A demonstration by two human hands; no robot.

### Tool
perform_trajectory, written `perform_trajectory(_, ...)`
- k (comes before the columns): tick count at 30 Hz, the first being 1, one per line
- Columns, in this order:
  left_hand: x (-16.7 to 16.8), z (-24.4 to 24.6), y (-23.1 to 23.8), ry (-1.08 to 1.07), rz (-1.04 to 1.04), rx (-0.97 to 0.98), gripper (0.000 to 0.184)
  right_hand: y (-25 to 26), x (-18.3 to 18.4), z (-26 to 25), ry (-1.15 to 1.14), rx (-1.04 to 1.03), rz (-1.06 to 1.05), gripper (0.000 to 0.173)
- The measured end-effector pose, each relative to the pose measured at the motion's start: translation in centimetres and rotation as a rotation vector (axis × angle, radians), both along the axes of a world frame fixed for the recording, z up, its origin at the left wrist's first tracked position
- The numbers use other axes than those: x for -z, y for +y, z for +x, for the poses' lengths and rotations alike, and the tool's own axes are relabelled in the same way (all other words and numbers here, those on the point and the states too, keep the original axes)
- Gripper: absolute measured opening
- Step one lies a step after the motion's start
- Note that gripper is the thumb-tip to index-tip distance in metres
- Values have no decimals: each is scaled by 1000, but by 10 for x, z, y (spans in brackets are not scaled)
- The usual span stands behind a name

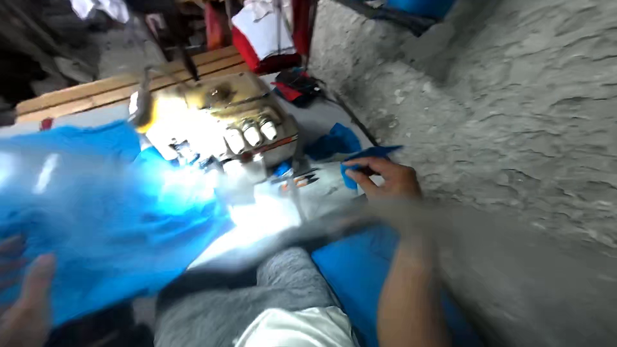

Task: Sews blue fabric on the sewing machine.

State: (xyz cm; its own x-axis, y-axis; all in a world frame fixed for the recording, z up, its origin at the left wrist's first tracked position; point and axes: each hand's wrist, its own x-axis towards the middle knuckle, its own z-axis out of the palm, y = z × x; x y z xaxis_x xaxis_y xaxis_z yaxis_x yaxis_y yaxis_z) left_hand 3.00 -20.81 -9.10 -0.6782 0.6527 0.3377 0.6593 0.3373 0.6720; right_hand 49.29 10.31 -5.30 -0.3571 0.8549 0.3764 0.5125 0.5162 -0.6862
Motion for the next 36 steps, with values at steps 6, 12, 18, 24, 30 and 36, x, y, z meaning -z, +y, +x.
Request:
perform_trajectory(6,-68,161,49,-269,187,777,52,-90,-34,-94,338,-858,-401,37)
perform_trajectory(12,-25,169,20,-662,324,384,9,-149,27,-156,671,-738,-1080,44)
perform_trajectory(18,0,174,0,-773,400,194,8,-198,52,-170,637,-660,-766,22)
perform_trajectory(24,-3,176,1,-733,403,239,13,-193,47,-169,595,-579,-669,6)
perform_trajectory(30,0,171,7,-866,415,209,11,-188,43,-165,631,-573,-742,13)
perform_trajectory(36,3,175,8,-1042,493,258,13,-175,46,-158,645,-568,-645,22)
